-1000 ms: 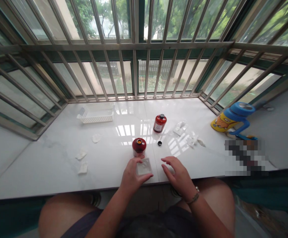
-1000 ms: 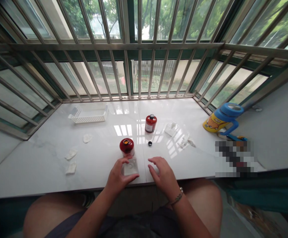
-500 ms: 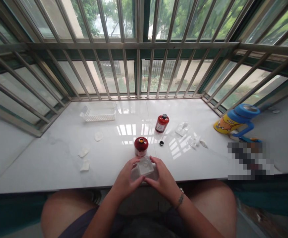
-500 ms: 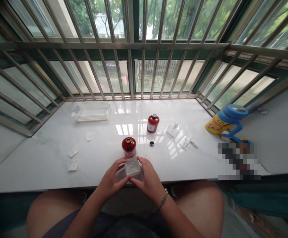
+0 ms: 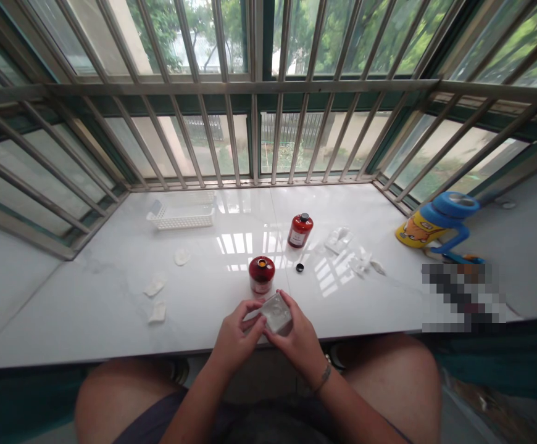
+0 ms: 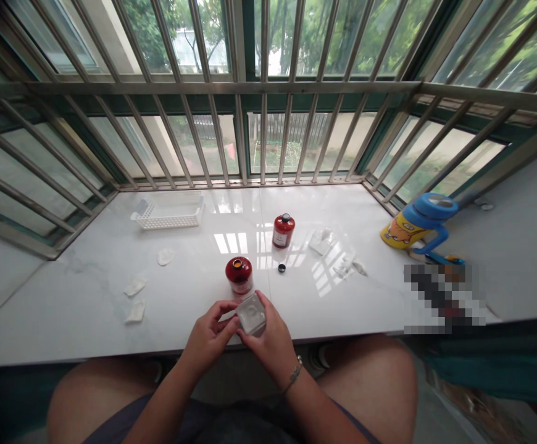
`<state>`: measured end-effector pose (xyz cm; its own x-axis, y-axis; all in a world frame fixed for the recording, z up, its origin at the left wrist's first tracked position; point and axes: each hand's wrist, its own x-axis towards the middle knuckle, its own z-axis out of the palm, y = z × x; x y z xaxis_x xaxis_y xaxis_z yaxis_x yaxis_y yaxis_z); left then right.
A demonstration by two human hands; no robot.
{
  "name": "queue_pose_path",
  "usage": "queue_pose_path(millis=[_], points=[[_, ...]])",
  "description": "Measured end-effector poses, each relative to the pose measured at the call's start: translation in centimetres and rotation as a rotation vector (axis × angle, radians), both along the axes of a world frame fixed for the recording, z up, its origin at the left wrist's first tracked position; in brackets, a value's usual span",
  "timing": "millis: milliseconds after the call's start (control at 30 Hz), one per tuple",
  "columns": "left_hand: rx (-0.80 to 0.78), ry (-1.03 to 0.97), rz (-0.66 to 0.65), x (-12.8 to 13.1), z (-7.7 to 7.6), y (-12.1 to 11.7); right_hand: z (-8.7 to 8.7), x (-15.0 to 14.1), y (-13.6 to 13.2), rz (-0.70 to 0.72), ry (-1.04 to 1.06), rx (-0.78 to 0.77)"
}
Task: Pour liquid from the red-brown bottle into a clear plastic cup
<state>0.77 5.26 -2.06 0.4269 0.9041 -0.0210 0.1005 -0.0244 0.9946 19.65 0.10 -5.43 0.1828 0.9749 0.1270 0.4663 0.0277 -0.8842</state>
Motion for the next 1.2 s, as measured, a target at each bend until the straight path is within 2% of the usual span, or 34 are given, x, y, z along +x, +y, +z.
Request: queue_pose_path(millis=[100, 200, 333, 400, 600, 767, 1033, 1200], points=[[0.075, 0.036, 0.054, -0.1, -0.6, 0.3, 0.5, 0.6, -0.2, -0.016, 0.006, -0.009], [0.190, 0.072, 0.208, 0.0, -1.1, 1.1, 0.8, 1.3, -0.5, -0.049, -0.015, -0.005], [0.318, 0.090, 0.324, 0.2, -0.4, 2.9, 1.0, 2.6, -0.6, -0.102, -0.049, -0.016], [0.379, 0.084, 0.307, 0.5, 0.5, 4.0, 0.9, 3.5, -0.5, -0.138, -0.075, -0.030], [0.474, 0.138, 0.112, 1.8, 3.0, 7.0, 0.6, 5.6, -0.1, -0.197, -0.115, -0.032], [0.473, 0.213, 0.013, 2.4, 3.8, 7.8, 0.0, 6.2, 0.0, -0.198, -0.101, -0.024], [0.556, 0.331, 0.132, 1.2, 3.6, 7.2, -0.4, 7.0, 0.8, -0.142, -0.119, 0.037], [0.501, 0.236, 0.159, 1.5, 3.5, 6.7, -0.3, 6.7, 1.1, -0.145, -0.060, 0.019]])
